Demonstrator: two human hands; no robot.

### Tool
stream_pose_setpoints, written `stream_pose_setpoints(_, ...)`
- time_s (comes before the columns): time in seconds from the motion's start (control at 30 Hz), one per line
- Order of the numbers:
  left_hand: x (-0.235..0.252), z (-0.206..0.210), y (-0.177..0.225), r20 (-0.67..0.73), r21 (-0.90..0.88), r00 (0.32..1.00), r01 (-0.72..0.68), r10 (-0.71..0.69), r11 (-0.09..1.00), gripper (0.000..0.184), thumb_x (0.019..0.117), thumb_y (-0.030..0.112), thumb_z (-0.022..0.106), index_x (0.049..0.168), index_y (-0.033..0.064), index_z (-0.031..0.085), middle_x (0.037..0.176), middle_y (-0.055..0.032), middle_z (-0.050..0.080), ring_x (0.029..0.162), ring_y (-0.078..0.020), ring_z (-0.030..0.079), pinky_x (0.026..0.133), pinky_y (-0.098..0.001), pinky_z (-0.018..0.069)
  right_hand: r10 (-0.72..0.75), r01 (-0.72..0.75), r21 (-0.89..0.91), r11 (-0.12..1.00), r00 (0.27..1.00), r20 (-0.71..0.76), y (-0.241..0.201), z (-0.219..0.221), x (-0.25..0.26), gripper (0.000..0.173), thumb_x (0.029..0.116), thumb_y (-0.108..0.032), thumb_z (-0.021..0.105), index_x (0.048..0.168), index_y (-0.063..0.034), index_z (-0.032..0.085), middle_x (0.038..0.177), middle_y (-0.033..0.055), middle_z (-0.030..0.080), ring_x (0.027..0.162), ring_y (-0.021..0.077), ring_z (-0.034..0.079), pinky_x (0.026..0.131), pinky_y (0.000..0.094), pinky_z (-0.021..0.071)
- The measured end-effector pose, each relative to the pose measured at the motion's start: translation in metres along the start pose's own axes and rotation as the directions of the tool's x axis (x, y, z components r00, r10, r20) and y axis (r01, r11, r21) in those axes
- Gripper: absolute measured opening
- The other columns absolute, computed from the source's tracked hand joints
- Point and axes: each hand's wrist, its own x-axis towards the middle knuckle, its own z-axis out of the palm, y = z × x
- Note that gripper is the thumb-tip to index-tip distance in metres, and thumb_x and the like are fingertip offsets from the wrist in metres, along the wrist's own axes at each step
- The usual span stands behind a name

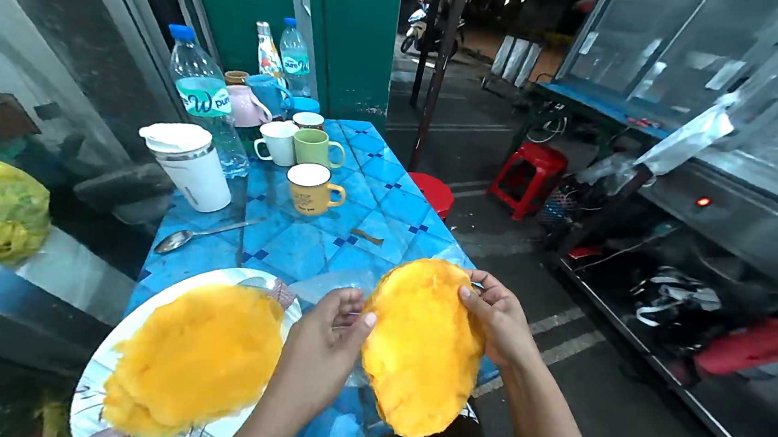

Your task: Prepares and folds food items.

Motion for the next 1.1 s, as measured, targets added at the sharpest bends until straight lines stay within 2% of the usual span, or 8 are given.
stream_pose_setpoints(0.17, 0.015, -0.002, -0.004, 0.139, 0.001, 0.978, 0.155, -0.153, 0.988, 0.028, 0.1017, 0.021, 0.064, 0.128, 0.0106, 0.066, 0.116, -0.0038, 0.071, 0.099, -0.0137, 0.07, 0.089, -0.0353, 0.0584, -0.006, 0.011, -0.051, 0.999, 0.995, 0.102, 0.002, -0.001, 0.02, 0.023, 0.0973, 0.0, 0.061, 0.12, -0.0037, 0.064, 0.089, 0.011, 0.073, 0.071, 0.0143, 0.07, 0.065, 0.0301, 0.0604)
stream_pose_setpoints(0.33, 0.017, -0.002, -0.009, 0.118, -0.062, 0.983, 0.148, -0.14, 0.987, 0.013, 0.0996, 0.014, 0.066, 0.111, 0.0089, 0.069, 0.096, -0.0037, 0.072, 0.089, -0.0143, 0.07, 0.083, -0.0343, 0.0584, -0.084, 0.108, -0.187, 0.976, 0.988, 0.132, 0.011, 0.007, 0.033, 0.022, 0.0959, -0.001, 0.066, 0.118, -0.0033, 0.066, 0.091, 0.0099, 0.074, 0.074, 0.015, 0.071, 0.068, 0.0309, 0.0608)
stream_pose_setpoints(0.4, 0.014, 0.001, -0.009, 0.078, -0.093, 0.988, 0.142, -0.135, 0.986, 0.01, 0.0978, 0.012, 0.068, 0.107, 0.0083, 0.07, 0.092, -0.0036, 0.073, 0.085, -0.0144, 0.07, 0.079, -0.0335, 0.059, -0.23, 0.241, -0.524, 0.817, 0.969, 0.087, 0.008, 0.01, 0.028, 0.025, 0.0947, -0.007, 0.071, 0.119, -0.0046, 0.067, 0.106, 0.0075, 0.073, 0.092, 0.0179, 0.072, 0.081, 0.0372, 0.062)
stream_pose_setpoints(0.47, 0.012, 0.003, -0.007, 0.06, -0.135, 0.986, 0.162, -0.155, 0.978, 0.009, 0.0971, 0.011, 0.069, 0.105, 0.0069, 0.07, 0.09, -0.0044, 0.072, 0.082, -0.0146, 0.07, 0.077, -0.0327, 0.0592, -0.426, 0.351, -0.77, 0.533, 0.898, 0.114, -0.006, 0.02, 0.008, 0.028, 0.0946, -0.014, 0.072, 0.12, -0.0027, 0.069, 0.12, 0.0139, 0.069, 0.107, 0.0291, 0.069, 0.089, 0.0507, 0.0584)
stream_pose_setpoints(0.53, 0.01, 0.004, -0.006, 0.042, -0.196, 0.985, 0.175, -0.17, 0.965, 0.008, 0.0959, 0.009, 0.07, 0.103, 0.0061, 0.07, 0.089, -0.0058, 0.072, 0.08, -0.0156, 0.071, 0.074, -0.0323, 0.0599, -0.584, 0.444, -0.803, 0.397, 0.798, 0.152, -0.019, 0.034, -0.016, 0.019, 0.0935, -0.017, 0.072, 0.108, -0.005, 0.073, 0.109, 0.0122, 0.069, 0.098, 0.0274, 0.068, 0.079, 0.0474, 0.0588)
stream_pose_setpoints(0.63, 0.005, 0.008, -0.002, 0.022, -0.277, 0.991, 0.134, -0.133, 0.952, 0.009, 0.0931, 0.007, 0.073, 0.102, 0.006, 0.071, 0.089, -0.0075, 0.073, 0.078, -0.0179, 0.071, 0.072, -0.0331, 0.0619, -0.509, 0.469, -0.712, 0.522, 0.842, 0.182, -0.026, 0.057, -0.053, 0.015, 0.0933, -0.025, 0.072, 0.1, -0.0124, 0.072, 0.096, -0.001, 0.069, 0.086, 0.0103, 0.069, 0.07, 0.0314, 0.0616)
stream_pose_setpoints(0.87, -0.005, 0.015, 0.013, -0.009, -0.366, 0.999, 0.046, -0.053, 0.929, 0.009, 0.0884, 0.003, 0.075, 0.097, 0.0052, 0.073, 0.085, -0.0095, 0.073, 0.075, -0.0201, 0.071, 0.068, -0.0326, 0.0622, -0.365, 0.346, -0.648, 0.679, 0.924, 0.11, -0.021, 0.069, -0.073, 0.019, 0.0889, -0.027, 0.075, 0.104, -0.0165, 0.071, 0.101, -0.0038, 0.068, 0.09, 0.0066, 0.069, 0.074, 0.0268, 0.0638)
stream_pose_setpoints(1.1, -0.013, 0.023, 0.017, -0.017, -0.359, 0.997, -0.076, 0.075, 0.93, 0.008, 0.085, 0.009, 0.078, 0.092, 0.0077, 0.074, 0.082, -0.0081, 0.073, 0.075, -0.0196, 0.072, 0.069, -0.0315, 0.0627, -0.436, 0.36, -0.674, 0.646, 0.898, 0.062, -0.026, 0.067, -0.084, 0.018, 0.0912, -0.031, 0.072, 0.101, -0.0161, 0.069, 0.1, -0.0039, 0.067, 0.089, 0.0064, 0.069, 0.073, 0.0263, 0.0633)
